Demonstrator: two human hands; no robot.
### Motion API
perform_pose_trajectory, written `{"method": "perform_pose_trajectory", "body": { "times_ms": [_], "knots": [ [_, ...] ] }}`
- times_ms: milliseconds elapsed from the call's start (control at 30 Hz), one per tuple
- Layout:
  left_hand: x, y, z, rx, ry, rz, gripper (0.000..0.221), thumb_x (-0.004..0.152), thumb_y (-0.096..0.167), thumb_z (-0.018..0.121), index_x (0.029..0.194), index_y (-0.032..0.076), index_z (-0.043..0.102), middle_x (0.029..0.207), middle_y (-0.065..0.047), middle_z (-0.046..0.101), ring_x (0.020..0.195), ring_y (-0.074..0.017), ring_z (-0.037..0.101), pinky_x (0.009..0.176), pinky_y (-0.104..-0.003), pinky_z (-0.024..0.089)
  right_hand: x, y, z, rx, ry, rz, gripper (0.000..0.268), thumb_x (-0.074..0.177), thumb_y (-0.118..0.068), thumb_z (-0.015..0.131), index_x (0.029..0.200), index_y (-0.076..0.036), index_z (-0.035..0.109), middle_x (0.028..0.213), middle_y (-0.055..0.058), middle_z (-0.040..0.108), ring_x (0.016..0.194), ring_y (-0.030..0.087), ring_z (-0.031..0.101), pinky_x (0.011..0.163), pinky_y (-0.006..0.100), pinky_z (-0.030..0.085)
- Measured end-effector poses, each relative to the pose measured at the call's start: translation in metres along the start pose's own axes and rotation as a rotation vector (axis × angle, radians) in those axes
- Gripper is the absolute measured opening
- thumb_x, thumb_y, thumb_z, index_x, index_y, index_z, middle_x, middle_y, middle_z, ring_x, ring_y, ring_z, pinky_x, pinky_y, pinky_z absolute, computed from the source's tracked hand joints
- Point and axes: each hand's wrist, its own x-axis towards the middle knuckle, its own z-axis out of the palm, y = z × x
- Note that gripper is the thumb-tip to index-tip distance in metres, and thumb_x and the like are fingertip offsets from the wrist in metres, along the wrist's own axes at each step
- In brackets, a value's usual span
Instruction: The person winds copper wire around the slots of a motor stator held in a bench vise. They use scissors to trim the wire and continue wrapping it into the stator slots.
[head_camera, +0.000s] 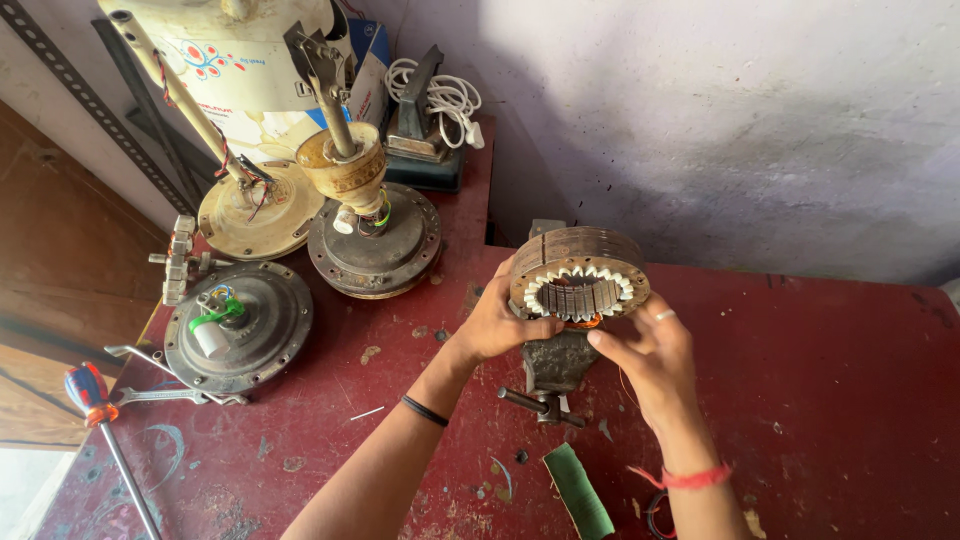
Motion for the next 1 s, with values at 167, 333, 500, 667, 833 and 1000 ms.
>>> {"method": "perform_pose_trajectory", "body": {
  "times_ms": [167, 333, 500, 667, 833, 1000],
  "knots": [
    [0.000, -0.002, 0.004, -0.169, -0.015, -0.023, 0.098, 0.070, 0.012, 0.088, 0.154, 0.001, 0.039, 0.154, -0.011, 0.040, 0.145, -0.0294, 0.044, 0.123, -0.044, 0.038, -0.032, -0.002, -0.005, -0.380, 0.177, 0.241, 0.035, 0.083, -0.012, 0.079, 0.115, -0.002, 0.069, 0.096, 0.012, 0.075, 0.079, 0.018, 0.070, 0.060, 0.035, 0.059],
    [0.002, 0.006, -0.001, -0.242, -0.067, -0.067, 0.100, 0.070, 0.009, 0.088, 0.156, 0.001, 0.037, 0.152, -0.011, 0.042, 0.142, -0.0276, 0.048, 0.121, -0.043, 0.042, -0.067, 0.002, -0.011, -0.483, 0.158, 0.404, 0.021, 0.090, -0.021, 0.071, 0.100, -0.004, 0.077, 0.077, 0.009, 0.076, 0.064, 0.020, 0.066, 0.058, 0.034, 0.055],
    [0.004, 0.016, -0.004, -0.245, -0.083, -0.121, 0.101, 0.068, 0.005, 0.087, 0.156, 0.006, 0.035, 0.143, -0.009, 0.054, 0.137, -0.0251, 0.051, 0.117, -0.042, 0.044, -0.114, 0.021, -0.014, -0.433, 0.150, 0.393, 0.023, 0.090, -0.025, 0.066, 0.092, -0.004, 0.075, 0.076, 0.011, 0.074, 0.067, 0.019, 0.072, 0.066, 0.034, 0.061],
    [0.002, 0.017, -0.001, -0.339, -0.103, -0.104, 0.092, 0.071, 0.001, 0.084, 0.152, 0.007, 0.040, 0.134, -0.009, 0.060, 0.130, -0.0241, 0.058, 0.111, -0.042, 0.052, -0.177, 0.077, -0.037, -0.315, 0.126, 0.534, 0.024, 0.092, -0.026, 0.068, 0.091, -0.002, 0.071, 0.075, 0.016, 0.073, 0.070, 0.024, 0.072, 0.068, 0.039, 0.062],
    [0.002, 0.017, -0.003, -0.223, -0.130, -0.013, 0.065, 0.078, -0.001, 0.088, 0.137, -0.001, 0.059, 0.138, -0.007, 0.058, 0.131, -0.0245, 0.058, 0.115, -0.042, 0.051, -0.223, 0.127, -0.057, -0.237, -0.051, 0.609, 0.033, 0.086, -0.026, 0.080, 0.094, 0.004, 0.073, 0.082, 0.021, 0.072, 0.076, 0.031, 0.076, 0.073, 0.048, 0.069],
    [0.003, 0.019, -0.009, -0.200, -0.146, -0.116, 0.067, 0.072, 0.011, 0.091, 0.131, 0.007, 0.060, 0.126, -0.007, 0.067, 0.123, -0.0224, 0.062, 0.109, -0.039, 0.052, -0.191, 0.062, -0.085, -0.537, -0.476, 0.617, 0.061, 0.075, -0.041, 0.086, 0.124, -0.008, 0.074, 0.142, 0.012, 0.067, 0.130, 0.026, 0.060, 0.113, 0.048, 0.044]
  ]
}}
